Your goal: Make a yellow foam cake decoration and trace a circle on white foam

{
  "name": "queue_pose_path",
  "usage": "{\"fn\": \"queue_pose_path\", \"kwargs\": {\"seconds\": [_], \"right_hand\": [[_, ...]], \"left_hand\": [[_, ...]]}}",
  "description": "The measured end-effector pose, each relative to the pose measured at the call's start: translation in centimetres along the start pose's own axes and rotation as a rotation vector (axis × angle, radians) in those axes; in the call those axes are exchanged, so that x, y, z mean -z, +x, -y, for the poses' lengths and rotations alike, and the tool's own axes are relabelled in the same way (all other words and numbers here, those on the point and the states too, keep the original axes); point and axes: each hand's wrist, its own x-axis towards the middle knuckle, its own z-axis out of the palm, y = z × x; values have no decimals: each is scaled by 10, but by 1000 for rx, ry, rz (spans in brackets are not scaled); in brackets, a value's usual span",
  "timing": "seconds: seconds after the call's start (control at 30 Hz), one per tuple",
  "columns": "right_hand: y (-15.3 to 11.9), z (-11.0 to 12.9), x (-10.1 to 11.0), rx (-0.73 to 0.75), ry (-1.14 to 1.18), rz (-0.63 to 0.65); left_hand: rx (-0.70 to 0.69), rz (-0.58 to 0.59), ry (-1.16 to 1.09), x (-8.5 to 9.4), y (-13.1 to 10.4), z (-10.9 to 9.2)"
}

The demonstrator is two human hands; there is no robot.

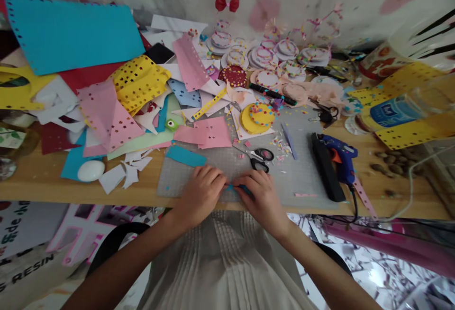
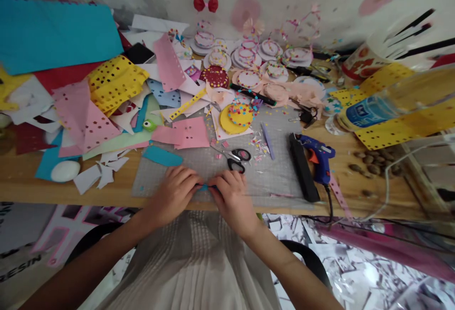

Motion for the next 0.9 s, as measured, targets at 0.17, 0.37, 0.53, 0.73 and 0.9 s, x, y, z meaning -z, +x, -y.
{"fn": "queue_pose_path", "kwargs": {"seconds": [0.17, 0.37, 0.53, 0.73, 0.9], "right_hand": [[1, 2, 9, 71, 34, -41], [3, 4, 14, 150, -74, -138], [-4, -1, 6, 233, -220, -176], [-9, -2, -4, 91, -67, -37], [-3, -3, -1, 36, 35, 41]], "left_hand": [[-162, -76, 70, 4, -1, -1], [-296, -208, 155, 16, 0, -1], [-329, -207, 274, 14, 0, 1], [-221, -61, 235, -3, -10, 4], [-24, -10, 68, -5, -10, 1]]}}
